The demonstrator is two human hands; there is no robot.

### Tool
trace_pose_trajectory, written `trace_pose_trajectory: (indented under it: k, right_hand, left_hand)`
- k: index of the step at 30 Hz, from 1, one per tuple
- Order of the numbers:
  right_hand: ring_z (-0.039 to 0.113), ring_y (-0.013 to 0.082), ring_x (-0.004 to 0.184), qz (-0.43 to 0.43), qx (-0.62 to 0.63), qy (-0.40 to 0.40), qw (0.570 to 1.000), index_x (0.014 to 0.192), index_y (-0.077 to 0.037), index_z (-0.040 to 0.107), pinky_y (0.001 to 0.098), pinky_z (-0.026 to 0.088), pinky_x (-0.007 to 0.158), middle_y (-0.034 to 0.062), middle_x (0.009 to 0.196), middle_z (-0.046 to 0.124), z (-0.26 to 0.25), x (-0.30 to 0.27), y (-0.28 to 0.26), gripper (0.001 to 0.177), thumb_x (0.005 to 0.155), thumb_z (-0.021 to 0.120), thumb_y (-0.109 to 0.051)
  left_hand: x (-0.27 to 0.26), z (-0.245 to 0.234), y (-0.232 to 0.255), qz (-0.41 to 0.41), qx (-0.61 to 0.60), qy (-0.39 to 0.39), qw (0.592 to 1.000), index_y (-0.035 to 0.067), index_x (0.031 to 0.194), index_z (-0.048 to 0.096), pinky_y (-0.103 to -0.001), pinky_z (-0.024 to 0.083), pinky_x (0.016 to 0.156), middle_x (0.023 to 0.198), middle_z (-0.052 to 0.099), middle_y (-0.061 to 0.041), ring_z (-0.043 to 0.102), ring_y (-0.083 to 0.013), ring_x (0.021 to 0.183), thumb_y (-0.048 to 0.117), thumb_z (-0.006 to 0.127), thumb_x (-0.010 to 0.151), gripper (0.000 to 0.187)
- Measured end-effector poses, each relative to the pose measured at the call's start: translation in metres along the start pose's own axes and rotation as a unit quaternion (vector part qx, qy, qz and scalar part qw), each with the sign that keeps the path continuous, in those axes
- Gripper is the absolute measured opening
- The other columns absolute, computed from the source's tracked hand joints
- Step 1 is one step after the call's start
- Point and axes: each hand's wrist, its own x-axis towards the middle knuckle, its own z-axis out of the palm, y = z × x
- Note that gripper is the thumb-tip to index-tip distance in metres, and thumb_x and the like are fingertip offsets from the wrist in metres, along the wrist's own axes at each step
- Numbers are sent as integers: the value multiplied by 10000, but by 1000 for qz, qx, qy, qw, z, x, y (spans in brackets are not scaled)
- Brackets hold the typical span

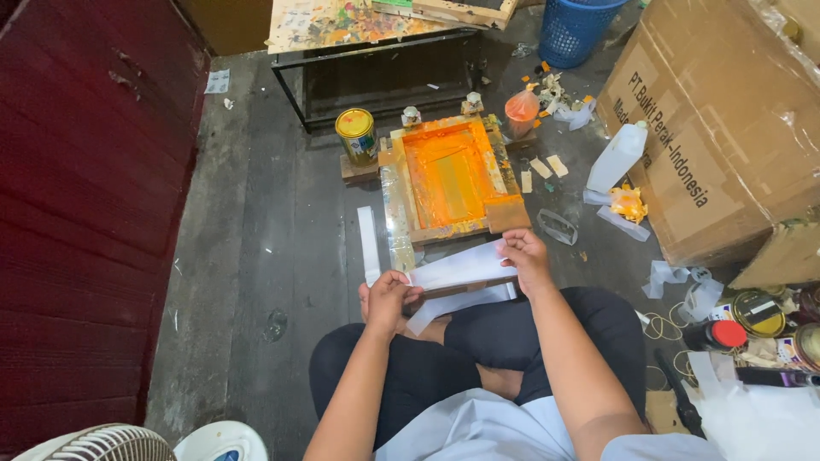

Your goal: The person sits on the floor and uses a squeegee to spread orange ink across a screen printing frame. They then pull a strip of white material through the inked screen and inspect the result.

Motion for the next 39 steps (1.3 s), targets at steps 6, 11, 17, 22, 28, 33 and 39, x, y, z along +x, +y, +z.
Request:
trace_pose_trajectory:
  k: [6, 11, 17, 22, 28, 33, 39]
  right_hand:
    - [696, 123, 657, -8, 8, -7, 1000, 1220, -27, 651, 186, 602, 525, 75, 869, 719, 6, -10, -12, 428, 802, 735, 12]
    - [698, 127, 656, -6, 39, -13, 999, 1234, -20, 648, 191, 609, 522, 76, 884, 716, 6, -10, -13, 427, 816, 727, 9]
    - [680, 107, 673, 12, 78, -22, 997, 1239, -19, 648, 192, 612, 522, 45, 903, 691, 6, -14, -15, 403, 840, 687, 18]
    - [683, 103, 691, 23, 91, -15, 995, 1246, -40, 644, 186, 609, 531, 35, 914, 686, 6, -20, -16, 400, 851, 702, -13]
    - [724, 137, 759, 83, 138, -16, 987, 1223, -131, 622, 221, 629, 588, -3, 873, 674, 26, -51, -24, 289, 937, 642, -96]
    - [756, 163, 814, 149, 168, 8, 974, 915, -159, 547, 277, 617, 663, 22, 789, 711, 52, -76, -14, 110, 1006, 610, -158]
    - [757, 190, 730, 145, 32, -30, 988, 991, -62, 658, 261, 610, 621, 84, 784, 727, 106, -94, -12, 168, 873, 776, -78]
  left_hand:
    - [-18, 4, 22, 20, 42, 42, 998, 36, 880, 744, -273, 639, 720, 704, 653, -107, 741, -172, 709, 27, 573, 852, 174]
    - [-30, 13, 31, 31, 150, 32, 988, 77, 992, 802, -265, 608, 749, 786, 706, -88, 698, -135, 749, 53, 683, 842, 193]
    - [-19, 5, 14, 39, 120, -19, 992, -7, 1093, 777, -256, 613, 736, 816, 726, -123, 701, -154, 758, -56, 708, 827, 280]
    - [-22, 7, 17, 31, 114, -39, 992, 7, 1165, 779, -246, 591, 696, 730, 693, -110, 683, -134, 703, -62, 692, 824, 358]
    - [-24, 6, 29, 33, 75, -42, 996, -8, 1159, 781, -244, 613, 733, 776, 725, -156, 743, -193, 764, -85, 718, 821, 352]
    - [-14, 1, 13, 29, 39, -58, 997, -23, 1172, 770, -253, 621, 757, 812, 721, -157, 750, -204, 794, -79, 729, 834, 345]
    - [-3, 4, -5, 17, 17, -62, 998, -5, 1175, 772, -257, 628, 743, 779, 725, -150, 752, -201, 781, -84, 737, 828, 357]
